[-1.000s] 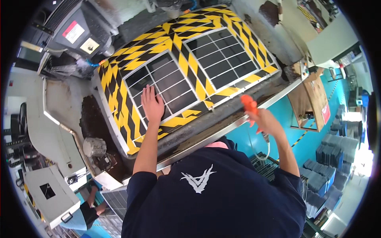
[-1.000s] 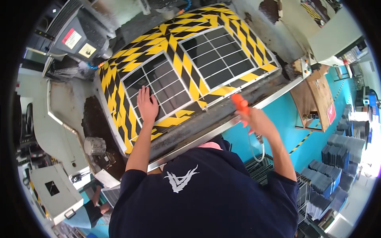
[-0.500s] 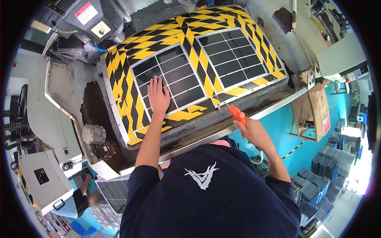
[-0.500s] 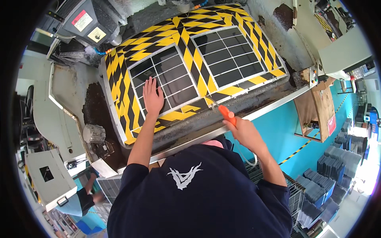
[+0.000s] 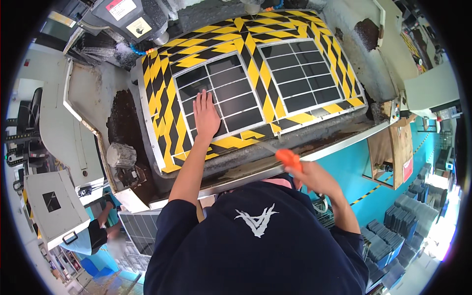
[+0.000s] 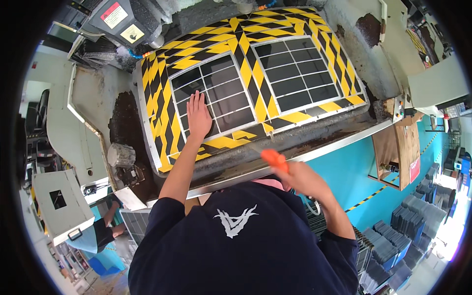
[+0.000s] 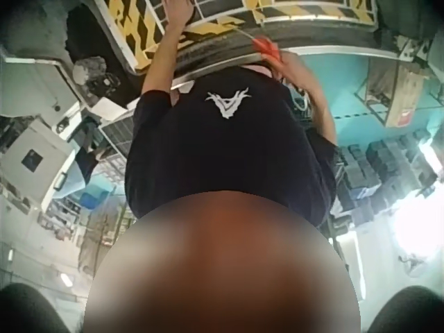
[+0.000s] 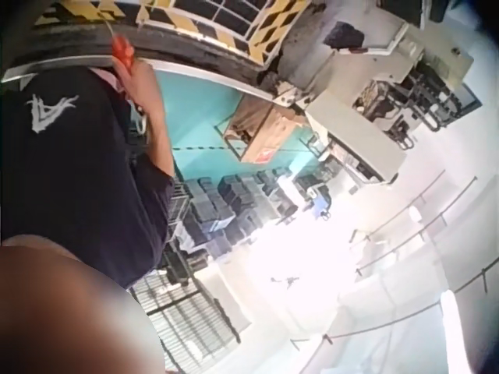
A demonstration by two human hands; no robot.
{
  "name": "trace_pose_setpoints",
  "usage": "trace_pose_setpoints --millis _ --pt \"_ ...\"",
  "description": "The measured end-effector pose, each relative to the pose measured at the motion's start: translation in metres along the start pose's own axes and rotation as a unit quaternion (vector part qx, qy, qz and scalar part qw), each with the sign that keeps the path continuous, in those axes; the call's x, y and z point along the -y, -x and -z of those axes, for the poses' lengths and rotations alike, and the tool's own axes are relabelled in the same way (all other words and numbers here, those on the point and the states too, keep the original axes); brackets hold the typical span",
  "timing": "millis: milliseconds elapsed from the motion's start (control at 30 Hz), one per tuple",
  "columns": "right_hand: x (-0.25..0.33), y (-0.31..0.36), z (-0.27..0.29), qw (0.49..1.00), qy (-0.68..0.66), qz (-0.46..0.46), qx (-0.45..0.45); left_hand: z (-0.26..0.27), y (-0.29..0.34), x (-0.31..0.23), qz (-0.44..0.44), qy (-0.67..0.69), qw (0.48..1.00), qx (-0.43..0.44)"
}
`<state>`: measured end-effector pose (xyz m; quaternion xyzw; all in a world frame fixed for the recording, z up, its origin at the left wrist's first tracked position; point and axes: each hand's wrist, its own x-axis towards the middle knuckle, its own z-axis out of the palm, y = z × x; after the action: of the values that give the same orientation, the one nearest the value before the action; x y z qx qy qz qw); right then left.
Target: Handling, inspecting, and assembling solar panels in a factory setting.
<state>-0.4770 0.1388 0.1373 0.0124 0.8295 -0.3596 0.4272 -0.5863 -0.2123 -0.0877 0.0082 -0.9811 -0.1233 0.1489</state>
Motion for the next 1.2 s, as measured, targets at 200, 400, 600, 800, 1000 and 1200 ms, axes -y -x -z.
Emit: trace_pose_setpoints --millis 200,400,600,800,1000,1200 --pt "0.004 -0.011 0.004 0.993 -0.090 0.047 0.053 0.021 -0.007 -0.024 0.070 0.026 0.997 -0.021" --pt "-0.010 -0.032 0.034 0.990 -0.030 0.088 0.105 0.032 -0.013 -0.038 0.185 0.327 0.922 -0.095" --pt "-0.015 -0.085 0.059 0.970 0.123 0.190 -0.093 0.024 0.025 -0.041 0.181 0.078 0.979 -0.060" --pt "0.011 -0.141 0.055 0.965 0.090 0.229 -0.087 0.007 0.049 -0.045 0.119 -0.016 0.993 0.007" --pt "0.054 -0.183 0.058 0.970 0.074 0.176 -0.153 0.006 0.050 -0.047 0.124 -0.038 0.992 0.012" --pt "0.092 -0.205 0.013 0.978 0.042 0.202 0.016 0.001 0.051 -0.045 0.112 -0.044 0.993 -0.006"
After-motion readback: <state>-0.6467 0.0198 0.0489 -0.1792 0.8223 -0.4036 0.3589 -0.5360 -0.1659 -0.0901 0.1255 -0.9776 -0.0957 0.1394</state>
